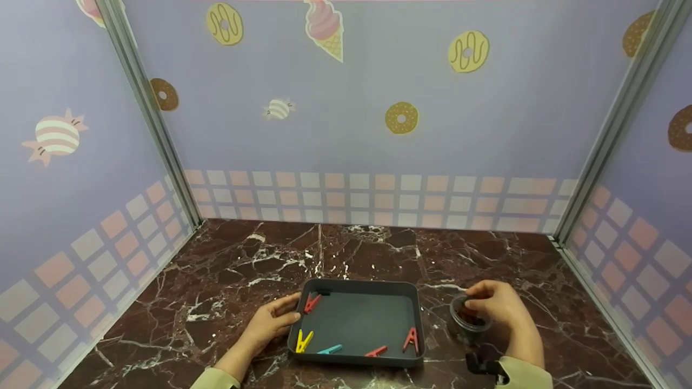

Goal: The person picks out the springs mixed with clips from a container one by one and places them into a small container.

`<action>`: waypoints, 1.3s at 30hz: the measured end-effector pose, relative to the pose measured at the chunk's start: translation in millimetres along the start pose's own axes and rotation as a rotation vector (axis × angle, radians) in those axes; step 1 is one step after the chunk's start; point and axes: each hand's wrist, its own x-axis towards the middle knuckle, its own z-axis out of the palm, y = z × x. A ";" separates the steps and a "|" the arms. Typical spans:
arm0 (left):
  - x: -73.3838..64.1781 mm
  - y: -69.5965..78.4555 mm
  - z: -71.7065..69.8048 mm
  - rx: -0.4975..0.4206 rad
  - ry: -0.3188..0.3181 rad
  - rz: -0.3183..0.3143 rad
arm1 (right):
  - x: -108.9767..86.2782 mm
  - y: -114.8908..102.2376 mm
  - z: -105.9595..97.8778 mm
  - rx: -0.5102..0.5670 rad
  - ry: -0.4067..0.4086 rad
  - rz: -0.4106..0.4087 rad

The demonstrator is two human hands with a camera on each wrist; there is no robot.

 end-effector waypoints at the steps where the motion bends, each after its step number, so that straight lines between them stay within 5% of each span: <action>1: 0.0 -0.2 -0.1 -0.004 -0.001 -0.005 | -0.3 -0.6 -0.1 -0.001 -0.002 0.006; 16: 1.6 -1.5 -0.4 -0.027 -0.002 -0.021 | -1.4 -8.6 2.9 -0.033 -0.005 0.001; 23: 1.4 -1.9 -0.3 0.005 0.003 0.020 | 2.5 -16.3 10.3 0.011 -0.033 -0.079; 39: 2.1 -1.7 -0.9 -0.001 0.007 0.001 | 20.5 -45.4 53.2 -0.014 -0.032 -0.246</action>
